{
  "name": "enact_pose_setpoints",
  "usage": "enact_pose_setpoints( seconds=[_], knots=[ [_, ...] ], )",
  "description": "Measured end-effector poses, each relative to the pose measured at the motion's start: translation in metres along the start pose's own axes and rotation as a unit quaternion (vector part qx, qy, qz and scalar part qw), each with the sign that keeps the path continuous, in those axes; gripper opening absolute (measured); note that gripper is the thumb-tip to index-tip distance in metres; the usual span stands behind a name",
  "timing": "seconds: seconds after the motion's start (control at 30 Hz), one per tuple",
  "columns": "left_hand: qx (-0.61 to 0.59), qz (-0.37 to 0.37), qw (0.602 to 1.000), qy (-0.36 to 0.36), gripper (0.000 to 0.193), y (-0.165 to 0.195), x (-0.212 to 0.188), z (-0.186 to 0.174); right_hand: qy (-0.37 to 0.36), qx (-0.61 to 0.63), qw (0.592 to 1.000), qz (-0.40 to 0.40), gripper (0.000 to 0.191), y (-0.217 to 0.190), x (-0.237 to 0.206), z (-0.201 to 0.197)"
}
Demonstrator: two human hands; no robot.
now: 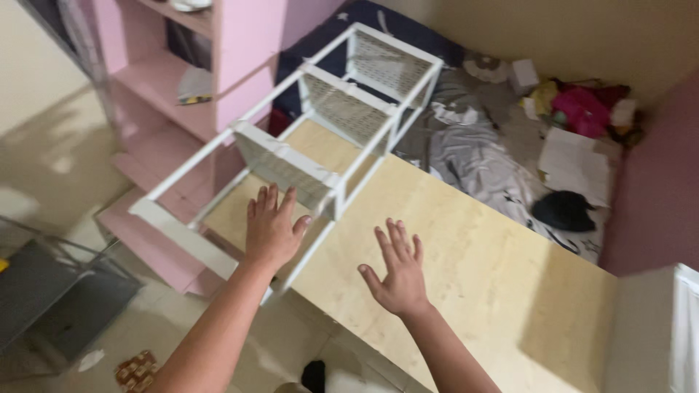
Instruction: The person disassembles a white perforated storage rack on a table, pulling side panels off the frame, detaching white support rods, and stacking the removed trays and rods on the table. The clip ends with the parts separated and the empty frame set aside.
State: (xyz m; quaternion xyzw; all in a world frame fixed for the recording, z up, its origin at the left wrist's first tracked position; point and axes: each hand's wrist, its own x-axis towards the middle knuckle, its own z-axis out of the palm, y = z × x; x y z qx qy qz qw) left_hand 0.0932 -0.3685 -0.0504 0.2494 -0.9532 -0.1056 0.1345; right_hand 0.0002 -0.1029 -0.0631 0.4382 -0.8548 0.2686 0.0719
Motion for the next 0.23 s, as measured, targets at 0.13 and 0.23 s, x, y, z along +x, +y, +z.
enact_pose_setpoints(
  seconds=[0.13,0.23],
  knots=[
    [0.051,-0.08,0.994,-0.049,0.075,-0.077,0.015,-0.026,-0.076,0.045,0.996,-0.029,0.08,-0.053,0.049,0.053],
    [0.103,-0.144,0.981,-0.082,0.076,-0.123,0.016,-0.049,-0.145,0.056,0.988,-0.021,0.081,-0.078,0.076,0.086]
  ],
)
